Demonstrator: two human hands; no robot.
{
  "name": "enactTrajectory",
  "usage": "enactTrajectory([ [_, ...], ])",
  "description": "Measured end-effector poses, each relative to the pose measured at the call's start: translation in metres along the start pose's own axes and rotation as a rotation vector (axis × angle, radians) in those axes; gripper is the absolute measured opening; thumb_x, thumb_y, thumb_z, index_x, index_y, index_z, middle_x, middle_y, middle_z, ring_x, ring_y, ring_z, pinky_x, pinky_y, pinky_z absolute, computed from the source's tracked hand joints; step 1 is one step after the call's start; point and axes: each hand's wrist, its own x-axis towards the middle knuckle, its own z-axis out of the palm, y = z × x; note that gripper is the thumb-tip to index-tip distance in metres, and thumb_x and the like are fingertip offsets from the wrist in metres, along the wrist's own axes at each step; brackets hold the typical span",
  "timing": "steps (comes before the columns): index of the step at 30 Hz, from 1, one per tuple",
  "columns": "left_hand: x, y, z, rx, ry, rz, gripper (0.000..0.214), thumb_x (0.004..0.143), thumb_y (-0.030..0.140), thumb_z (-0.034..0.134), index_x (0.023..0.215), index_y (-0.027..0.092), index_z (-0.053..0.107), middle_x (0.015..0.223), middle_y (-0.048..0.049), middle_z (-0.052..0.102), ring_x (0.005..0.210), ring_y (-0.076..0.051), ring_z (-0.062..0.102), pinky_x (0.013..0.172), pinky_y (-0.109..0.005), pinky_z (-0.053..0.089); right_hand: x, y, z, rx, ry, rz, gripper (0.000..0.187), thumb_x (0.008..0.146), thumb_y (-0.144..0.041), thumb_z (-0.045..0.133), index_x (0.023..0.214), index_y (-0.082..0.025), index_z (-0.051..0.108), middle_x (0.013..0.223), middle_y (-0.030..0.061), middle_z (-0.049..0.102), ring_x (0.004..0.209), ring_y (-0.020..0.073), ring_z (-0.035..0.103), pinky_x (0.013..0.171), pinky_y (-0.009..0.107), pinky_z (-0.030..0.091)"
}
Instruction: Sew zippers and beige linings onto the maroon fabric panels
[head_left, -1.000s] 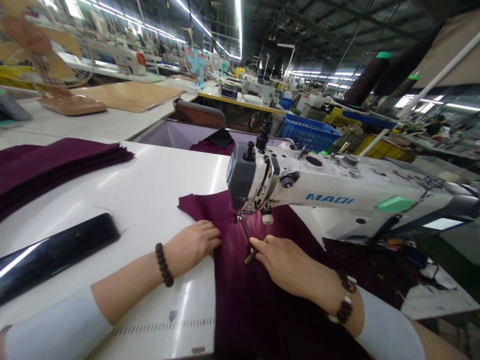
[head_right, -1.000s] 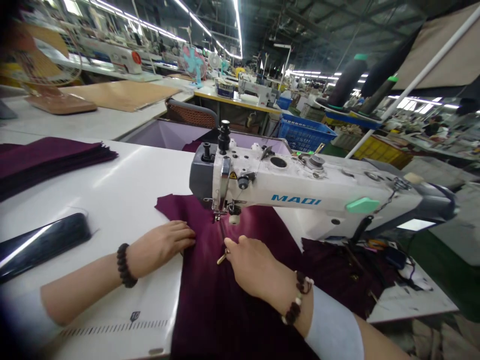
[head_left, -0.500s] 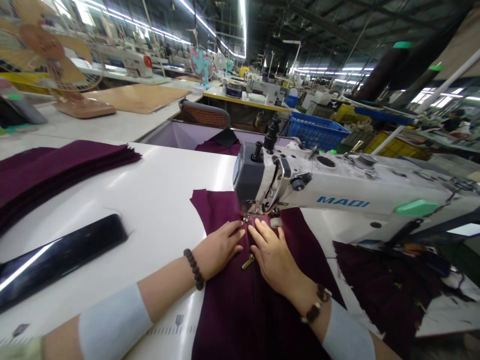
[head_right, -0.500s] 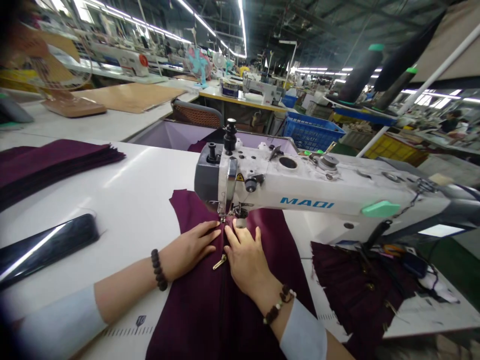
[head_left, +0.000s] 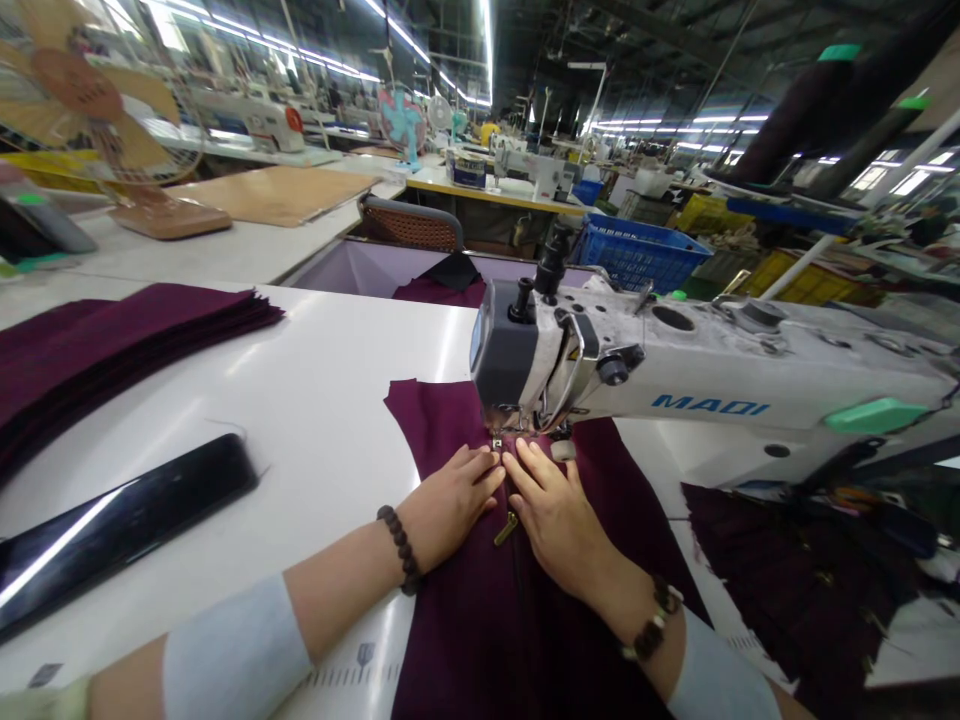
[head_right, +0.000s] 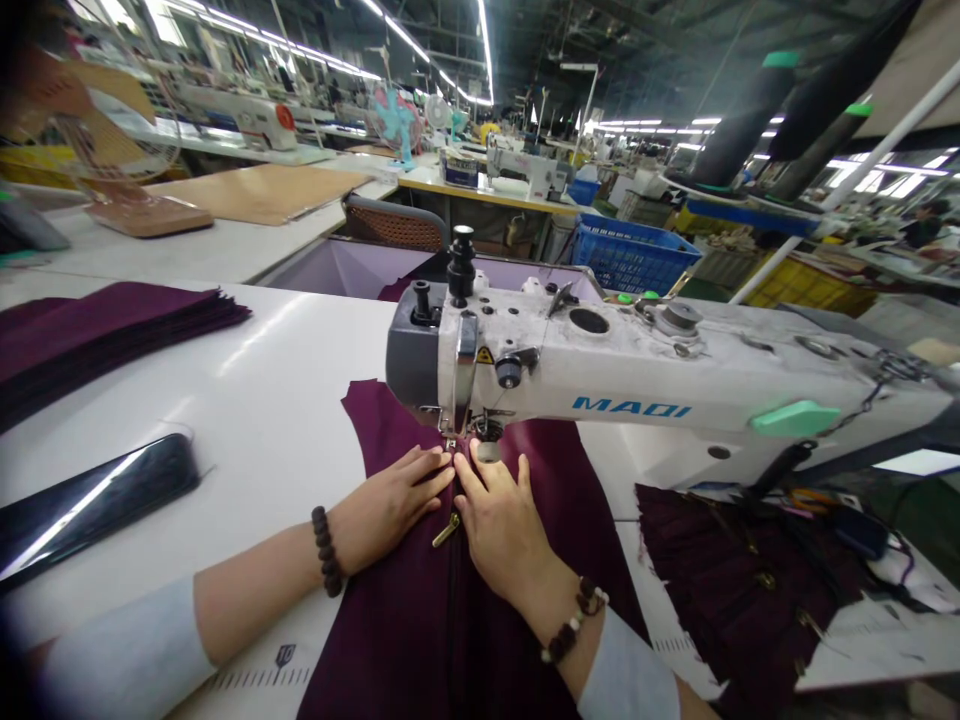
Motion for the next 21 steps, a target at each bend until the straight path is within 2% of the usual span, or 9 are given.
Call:
enactTrajectory([
  [4,0.002,-0.002,-0.002,-0.046,-0.024,0.013,0.021,0.085,0.010,0.051,0.105,0.006,0.055,0.111,-0.0137,0.057,0.108,-0.027,0.050,0.096,-0.043,0.039,0.002,0.000,0.000,0.023,0.025,-0.008,0.046,0.087,-0.017,0.034,0.134,-0.020,0.035,0.139,0.0079,0.033,0.127,0.0236,0.030,0.102,0.057,0.020],
  [8,0.004,-0.005,-0.003,-0.188,-0.068,-0.057,0.020,0.085,0.009,0.049,0.104,0.006,0.057,0.113,-0.0151,0.055,0.111,-0.027,0.049,0.098,-0.043,0.037,0.000,0.003,-0.003,0.129,0.064,-0.035,0.042,0.089,-0.019,0.035,0.130,-0.022,0.041,0.135,0.0096,0.039,0.125,0.0227,0.033,0.102,0.057,0.018],
  [12,-0.008,-0.007,-0.019,-0.303,-0.115,-0.071,0.018,0.087,0.012,0.048,0.098,0.012,0.062,0.109,-0.0088,0.060,0.100,-0.019,0.057,0.089,-0.029,0.046,-0.005,0.008,-0.013,0.319,0.044,-0.148,0.027,0.089,-0.027,0.041,0.109,-0.027,0.059,0.130,0.0065,0.043,0.122,0.0209,0.037,0.104,0.055,0.013],
  [14,-0.025,-0.004,-0.036,-0.412,-0.191,-0.034,0.021,0.087,0.012,0.047,0.099,0.016,0.063,0.106,-0.0055,0.063,0.097,-0.016,0.059,0.087,-0.025,0.046,-0.007,0.011,-0.017,0.377,0.009,-0.209,0.022,0.087,-0.031,0.046,0.099,-0.028,0.064,0.134,0.0047,0.039,0.125,0.0224,0.033,0.104,0.055,0.010],
  [17,-0.064,0.009,-0.062,-0.532,-0.301,-0.026,0.031,0.082,0.014,0.053,0.112,0.022,0.058,0.116,-0.0051,0.059,0.108,-0.018,0.054,0.099,-0.032,0.038,-0.005,0.014,-0.020,0.508,-0.050,-0.270,0.024,0.087,-0.032,0.046,0.080,-0.023,0.067,0.129,0.0030,0.045,0.122,0.0214,0.038,0.105,0.052,0.007],
  [19,-0.091,0.024,-0.069,-0.479,-0.297,-0.053,0.055,0.074,0.016,0.063,0.124,0.028,0.047,0.128,-0.0044,0.050,0.117,-0.023,0.046,0.104,-0.042,0.029,-0.003,0.016,-0.021,0.622,-0.021,-0.221,0.037,0.089,-0.031,0.042,0.060,-0.017,0.060,0.115,0.0039,0.056,0.110,0.0184,0.049,0.104,0.045,0.020],
  [21,-0.112,0.041,-0.065,-0.318,-0.266,-0.079,0.079,0.066,0.014,0.067,0.135,0.030,0.031,0.137,-0.0062,0.039,0.124,-0.029,0.037,0.103,-0.053,0.024,-0.003,0.017,-0.022,0.685,0.047,-0.123,0.045,0.090,-0.031,0.038,0.050,-0.015,0.049,0.102,0.0060,0.061,0.098,0.0162,0.056,0.095,0.035,0.036],
])
